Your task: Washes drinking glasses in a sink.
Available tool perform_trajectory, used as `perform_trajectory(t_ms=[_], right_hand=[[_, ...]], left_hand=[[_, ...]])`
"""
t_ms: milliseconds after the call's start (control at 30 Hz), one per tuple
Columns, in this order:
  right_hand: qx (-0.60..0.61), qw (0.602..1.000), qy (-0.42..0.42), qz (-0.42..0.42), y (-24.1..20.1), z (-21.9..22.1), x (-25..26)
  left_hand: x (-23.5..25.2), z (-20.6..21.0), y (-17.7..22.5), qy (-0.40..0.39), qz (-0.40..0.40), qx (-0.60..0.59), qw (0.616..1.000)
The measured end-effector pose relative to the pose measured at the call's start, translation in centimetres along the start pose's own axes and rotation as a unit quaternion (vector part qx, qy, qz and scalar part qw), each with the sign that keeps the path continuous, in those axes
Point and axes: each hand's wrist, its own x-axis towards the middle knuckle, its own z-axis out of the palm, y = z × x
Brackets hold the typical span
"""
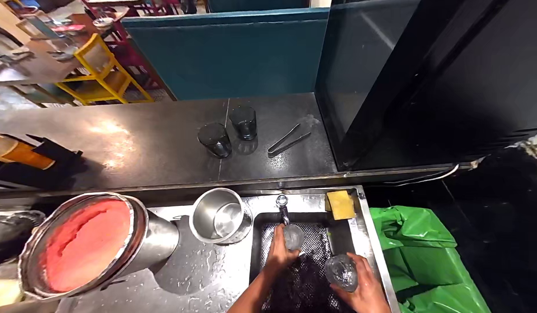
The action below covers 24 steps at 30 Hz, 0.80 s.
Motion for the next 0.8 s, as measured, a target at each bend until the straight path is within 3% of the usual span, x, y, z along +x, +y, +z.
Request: perform_trajectory(t_ms=[800], right_hand=[[-0.012,1.000,0.008,-0.011,1.1,1.2,0.0]], left_hand=[[-0.5,-0.1,-0.9,0.012,0.022,-0.019,1.000]])
